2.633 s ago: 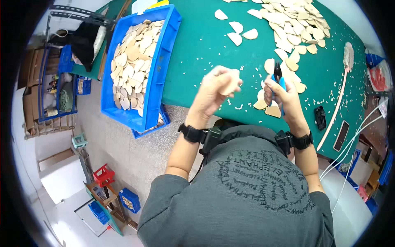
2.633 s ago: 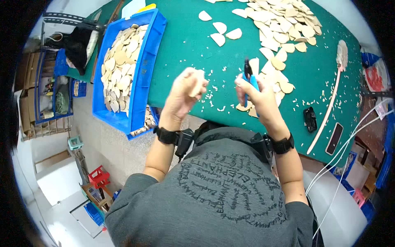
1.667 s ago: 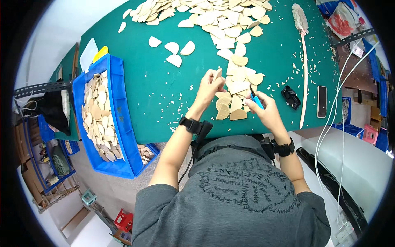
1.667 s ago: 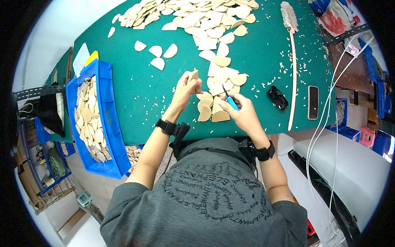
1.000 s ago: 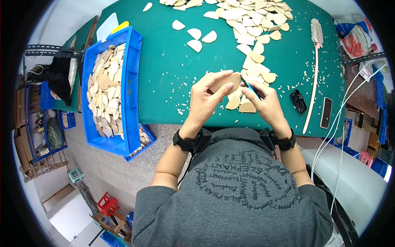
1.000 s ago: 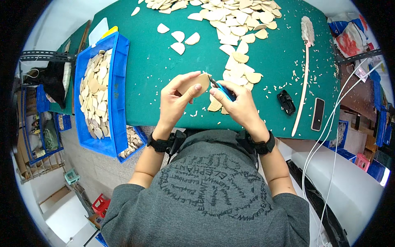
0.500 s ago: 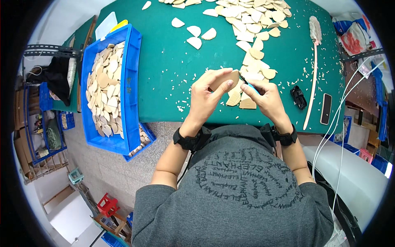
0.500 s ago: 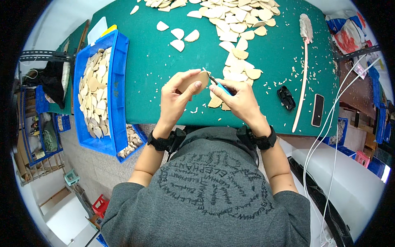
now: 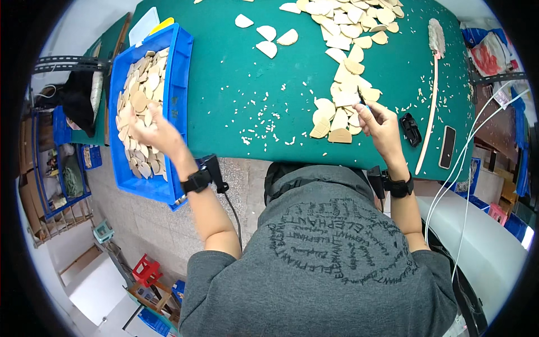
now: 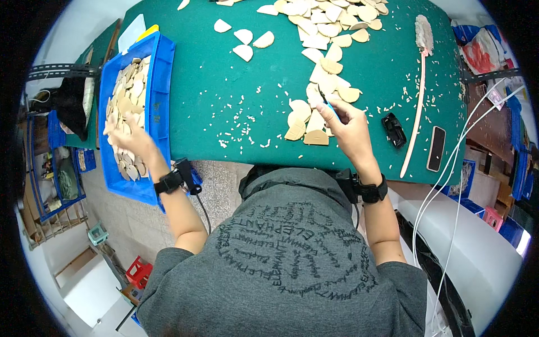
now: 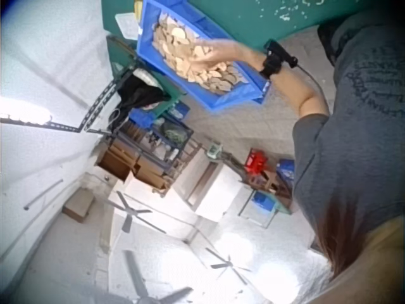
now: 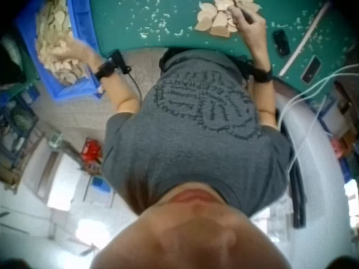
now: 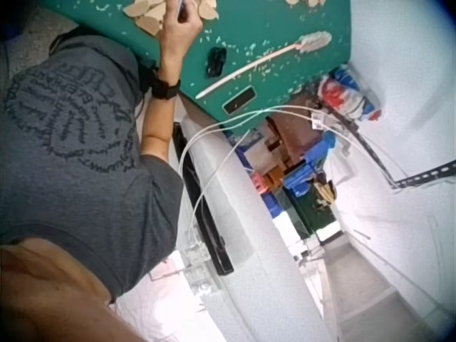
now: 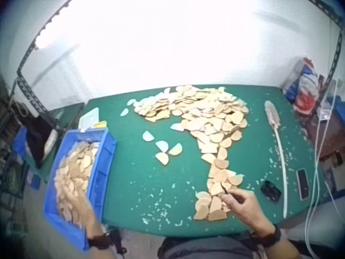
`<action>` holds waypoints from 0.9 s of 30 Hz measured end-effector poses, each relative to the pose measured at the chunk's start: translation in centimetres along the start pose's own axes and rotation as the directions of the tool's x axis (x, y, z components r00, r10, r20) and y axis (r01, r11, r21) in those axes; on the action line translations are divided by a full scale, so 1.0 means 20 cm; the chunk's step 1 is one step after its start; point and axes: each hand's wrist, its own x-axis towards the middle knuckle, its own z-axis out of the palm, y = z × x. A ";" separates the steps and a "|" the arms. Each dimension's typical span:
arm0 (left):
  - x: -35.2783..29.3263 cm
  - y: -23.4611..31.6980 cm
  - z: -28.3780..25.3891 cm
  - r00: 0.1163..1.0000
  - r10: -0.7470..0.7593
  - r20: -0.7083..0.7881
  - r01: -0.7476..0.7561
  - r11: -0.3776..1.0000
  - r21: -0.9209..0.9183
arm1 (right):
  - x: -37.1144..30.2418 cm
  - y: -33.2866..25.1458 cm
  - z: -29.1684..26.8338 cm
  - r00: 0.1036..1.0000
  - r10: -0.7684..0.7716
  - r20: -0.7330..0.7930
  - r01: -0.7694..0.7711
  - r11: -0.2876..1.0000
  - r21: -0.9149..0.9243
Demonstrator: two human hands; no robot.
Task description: The person uses a small knife to trim the edges of numerous small, light-colored wooden pieces on a green work surface. They pick up each piece individually, shave off small amounts of material, and place the trimmed pieces into a blue plastic bin to the left.
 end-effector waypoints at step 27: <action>-0.62 0.82 0.08 0.167 0.074 0.983 0.963 0.204 -0.179 | -0.06 0.02 0.05 0.989 -0.028 0.142 0.037 0.998 -0.059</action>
